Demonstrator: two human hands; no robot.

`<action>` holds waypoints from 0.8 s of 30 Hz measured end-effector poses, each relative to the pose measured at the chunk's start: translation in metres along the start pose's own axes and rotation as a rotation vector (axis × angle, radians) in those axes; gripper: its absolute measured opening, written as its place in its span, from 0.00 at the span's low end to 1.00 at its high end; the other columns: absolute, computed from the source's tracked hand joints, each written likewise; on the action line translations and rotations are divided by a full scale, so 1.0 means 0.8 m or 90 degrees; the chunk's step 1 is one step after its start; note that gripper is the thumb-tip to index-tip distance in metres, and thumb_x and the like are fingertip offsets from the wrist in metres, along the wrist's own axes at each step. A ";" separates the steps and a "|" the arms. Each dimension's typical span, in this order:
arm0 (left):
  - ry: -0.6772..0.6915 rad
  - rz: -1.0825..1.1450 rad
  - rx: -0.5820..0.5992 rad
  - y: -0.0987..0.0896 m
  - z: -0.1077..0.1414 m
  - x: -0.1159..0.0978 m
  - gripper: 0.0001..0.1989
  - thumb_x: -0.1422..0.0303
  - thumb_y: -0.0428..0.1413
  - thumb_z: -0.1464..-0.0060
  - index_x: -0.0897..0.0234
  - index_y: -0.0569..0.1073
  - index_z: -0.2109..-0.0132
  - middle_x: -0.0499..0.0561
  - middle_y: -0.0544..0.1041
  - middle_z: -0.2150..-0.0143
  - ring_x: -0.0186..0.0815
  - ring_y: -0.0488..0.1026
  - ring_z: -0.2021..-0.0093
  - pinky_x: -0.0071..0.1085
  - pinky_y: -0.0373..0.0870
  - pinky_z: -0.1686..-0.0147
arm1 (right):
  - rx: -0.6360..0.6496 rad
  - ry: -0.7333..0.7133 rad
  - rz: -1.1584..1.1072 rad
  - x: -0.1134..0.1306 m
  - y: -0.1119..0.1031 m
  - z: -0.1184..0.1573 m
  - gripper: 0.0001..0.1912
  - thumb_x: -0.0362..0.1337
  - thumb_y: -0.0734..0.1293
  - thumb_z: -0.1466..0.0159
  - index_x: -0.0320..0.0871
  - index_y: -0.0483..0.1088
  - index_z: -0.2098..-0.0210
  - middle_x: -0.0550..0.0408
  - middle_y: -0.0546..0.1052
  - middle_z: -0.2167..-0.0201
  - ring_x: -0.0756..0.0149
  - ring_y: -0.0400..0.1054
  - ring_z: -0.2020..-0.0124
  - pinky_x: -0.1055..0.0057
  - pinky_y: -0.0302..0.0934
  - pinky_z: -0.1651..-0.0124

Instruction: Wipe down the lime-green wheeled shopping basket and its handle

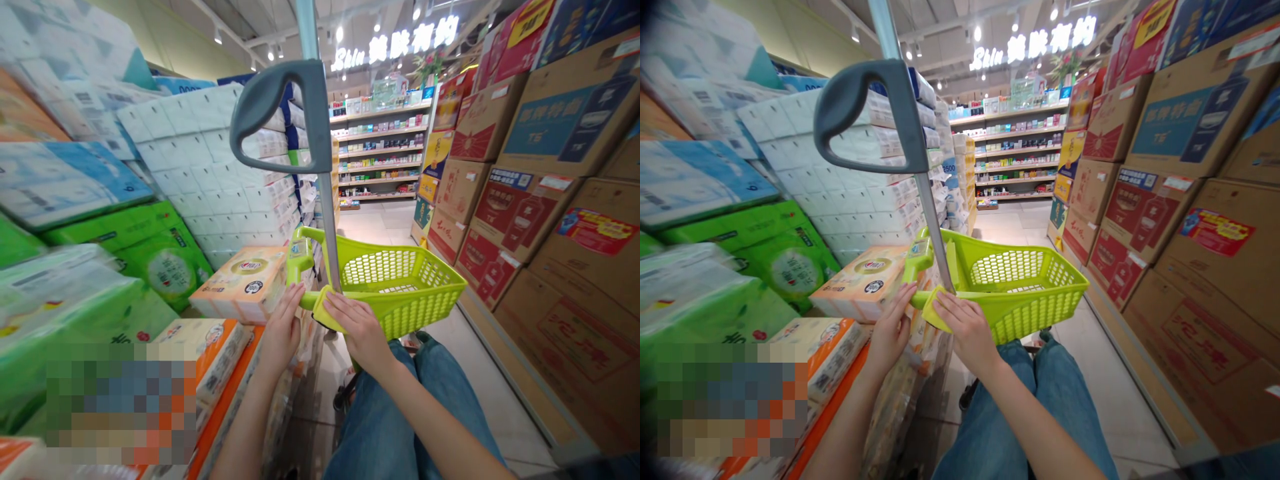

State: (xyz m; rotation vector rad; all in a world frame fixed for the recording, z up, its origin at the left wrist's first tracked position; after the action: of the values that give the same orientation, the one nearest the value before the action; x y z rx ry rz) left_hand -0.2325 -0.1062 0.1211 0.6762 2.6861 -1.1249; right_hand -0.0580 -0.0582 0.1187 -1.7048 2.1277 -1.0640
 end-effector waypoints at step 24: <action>0.002 0.017 0.025 0.002 -0.001 0.005 0.39 0.84 0.40 0.46 0.57 0.53 0.29 0.52 0.59 0.28 0.39 0.50 0.27 0.49 0.54 0.30 | 0.075 -0.284 0.102 -0.031 0.029 -0.004 0.28 0.29 0.56 0.27 0.56 0.53 0.31 0.64 0.67 0.35 0.71 0.58 0.32 0.64 0.53 0.30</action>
State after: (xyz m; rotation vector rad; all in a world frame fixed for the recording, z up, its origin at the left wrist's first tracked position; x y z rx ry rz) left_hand -0.2352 -0.1031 0.1196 0.7182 2.6566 -1.1741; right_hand -0.0700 -0.0327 0.0992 -1.5149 1.8411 -0.6728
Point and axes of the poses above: each hand's wrist, its own z-axis away from the middle knuckle, its own y-axis out of the palm, x = y × z, the point moved 5 cm from there along -z, towards the middle knuckle
